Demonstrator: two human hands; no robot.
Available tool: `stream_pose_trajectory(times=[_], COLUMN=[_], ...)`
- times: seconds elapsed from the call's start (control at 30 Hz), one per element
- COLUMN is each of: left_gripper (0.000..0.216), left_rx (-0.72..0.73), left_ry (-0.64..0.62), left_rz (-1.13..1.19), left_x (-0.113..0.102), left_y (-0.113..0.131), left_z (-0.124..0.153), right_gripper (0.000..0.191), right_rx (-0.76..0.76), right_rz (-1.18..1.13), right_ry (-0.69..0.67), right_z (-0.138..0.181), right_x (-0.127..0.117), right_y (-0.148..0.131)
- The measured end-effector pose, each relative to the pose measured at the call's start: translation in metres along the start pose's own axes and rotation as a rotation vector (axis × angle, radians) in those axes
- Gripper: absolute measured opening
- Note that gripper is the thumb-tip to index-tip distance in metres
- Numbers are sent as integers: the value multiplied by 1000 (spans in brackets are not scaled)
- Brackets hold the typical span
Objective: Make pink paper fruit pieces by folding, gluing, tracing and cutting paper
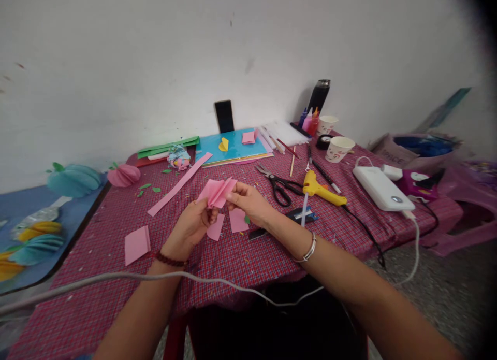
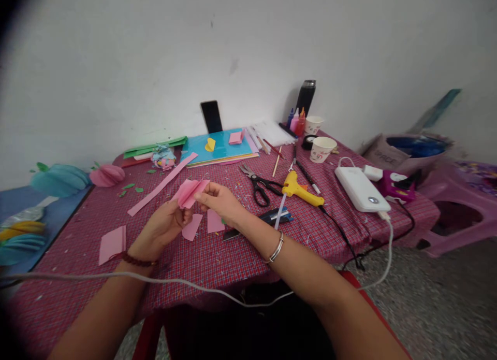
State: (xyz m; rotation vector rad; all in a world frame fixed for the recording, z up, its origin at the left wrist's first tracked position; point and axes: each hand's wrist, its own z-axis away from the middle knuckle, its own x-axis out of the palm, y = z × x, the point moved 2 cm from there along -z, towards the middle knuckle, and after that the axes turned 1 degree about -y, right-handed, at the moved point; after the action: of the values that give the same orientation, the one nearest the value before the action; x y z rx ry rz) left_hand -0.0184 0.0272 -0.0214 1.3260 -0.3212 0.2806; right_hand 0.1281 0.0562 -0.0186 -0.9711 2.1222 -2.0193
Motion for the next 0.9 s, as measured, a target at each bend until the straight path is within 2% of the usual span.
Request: stream_pose_trajectory(times=[0.2, 0.37, 0.6, 0.8, 0.9], left_gripper=[8, 12, 21, 22, 22], left_rx=[5, 48, 81, 133, 179], left_ry=[-8, 42, 116, 162, 191], left_rz=[0, 24, 10, -65, -132], left_x=[2, 2, 1, -1, -2], left_y=[-2, 3, 2, -1, -2], left_z=[1, 1, 0, 0, 0], right_gripper=[37, 32, 35, 15, 30], right_rx=[7, -8, -157, -116, -94], right_rz=[21, 34, 4, 105, 123], right_ry=[39, 109, 245, 153, 116], right_z=[0, -2, -4, -1, 1], right_x=[0, -3, -6, -4, -3], right_y=[2, 5, 5, 2, 0])
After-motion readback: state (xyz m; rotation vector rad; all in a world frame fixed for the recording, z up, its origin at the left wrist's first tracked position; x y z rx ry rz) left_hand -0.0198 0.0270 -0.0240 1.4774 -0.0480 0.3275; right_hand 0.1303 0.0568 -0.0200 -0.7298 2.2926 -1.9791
